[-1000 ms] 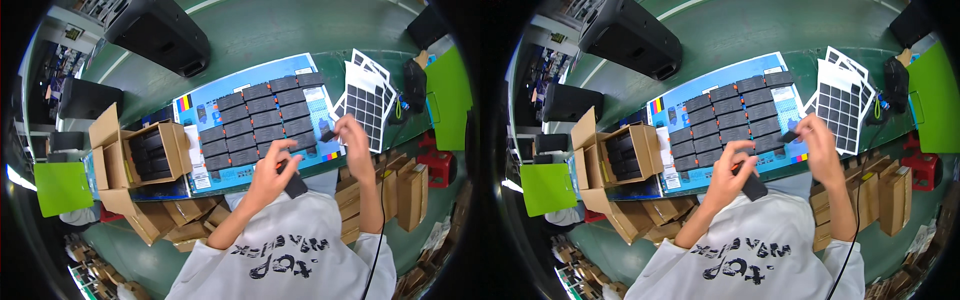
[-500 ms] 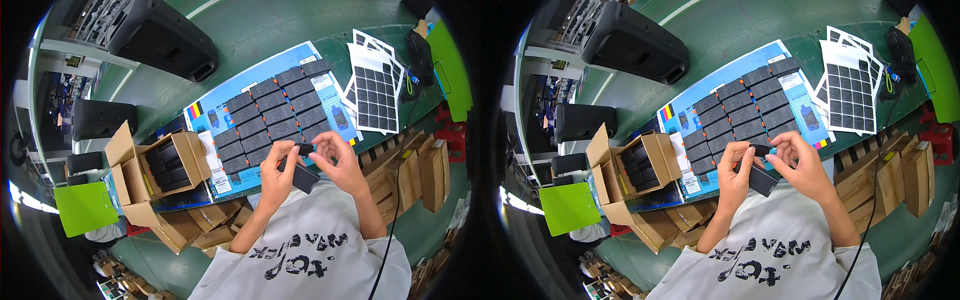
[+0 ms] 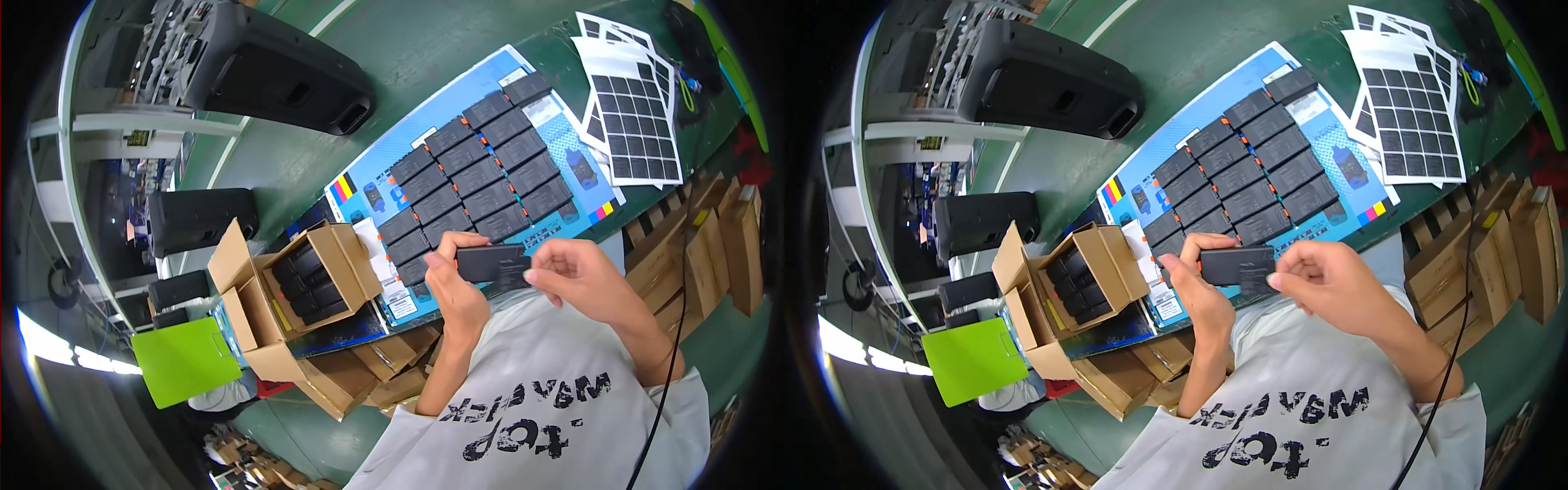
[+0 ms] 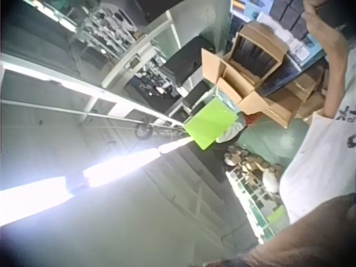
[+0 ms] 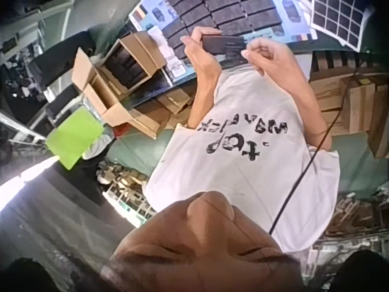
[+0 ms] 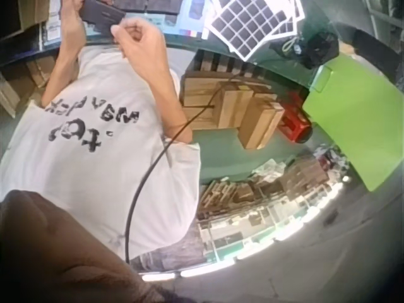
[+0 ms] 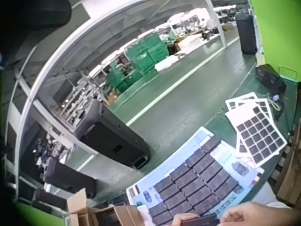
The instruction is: Packaging small electronic modules from a grid tray into cardboard boxes.
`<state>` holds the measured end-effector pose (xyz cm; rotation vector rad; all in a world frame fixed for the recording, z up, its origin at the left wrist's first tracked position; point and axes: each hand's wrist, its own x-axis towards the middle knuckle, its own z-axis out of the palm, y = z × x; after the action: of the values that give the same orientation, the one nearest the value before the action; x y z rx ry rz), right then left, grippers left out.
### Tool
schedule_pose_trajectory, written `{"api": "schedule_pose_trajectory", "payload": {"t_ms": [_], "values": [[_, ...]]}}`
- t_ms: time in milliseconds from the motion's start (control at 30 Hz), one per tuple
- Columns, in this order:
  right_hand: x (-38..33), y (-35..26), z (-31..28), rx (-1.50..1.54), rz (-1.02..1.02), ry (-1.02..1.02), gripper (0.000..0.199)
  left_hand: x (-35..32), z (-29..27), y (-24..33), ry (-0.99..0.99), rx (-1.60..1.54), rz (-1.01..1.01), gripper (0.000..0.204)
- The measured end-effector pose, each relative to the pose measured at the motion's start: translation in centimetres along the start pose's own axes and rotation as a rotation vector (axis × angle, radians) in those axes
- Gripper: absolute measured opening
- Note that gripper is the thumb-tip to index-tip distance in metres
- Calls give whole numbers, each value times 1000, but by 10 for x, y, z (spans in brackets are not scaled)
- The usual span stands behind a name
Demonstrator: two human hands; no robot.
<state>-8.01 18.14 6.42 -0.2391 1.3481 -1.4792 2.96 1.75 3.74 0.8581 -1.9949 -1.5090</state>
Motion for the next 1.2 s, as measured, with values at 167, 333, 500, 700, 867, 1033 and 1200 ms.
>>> {"api": "schedule_pose_trajectory", "payload": {"t_ms": [167,333,500,700,867,1033,1200], "values": [[10,3,13,-4,-4,22,14,-2,4,-4,-13,-66,-33,87],[14,8,16,-38,-3,53,14,-3,4,5,-25,-31,2,83],[14,5,18,-32,-20,72,15,-8,4,3,-46,-30,-6,81],[12,8,18,-40,-30,99,14,-6,6,6,-57,-31,3,78],[12,7,16,-64,-44,97,13,-3,8,6,-49,-7,66,75],[13,8,12,-46,-34,105,14,-2,11,5,-73,33,92,74],[14,5,13,-116,-13,125,13,-1,12,10,-83,53,93,65]]}}
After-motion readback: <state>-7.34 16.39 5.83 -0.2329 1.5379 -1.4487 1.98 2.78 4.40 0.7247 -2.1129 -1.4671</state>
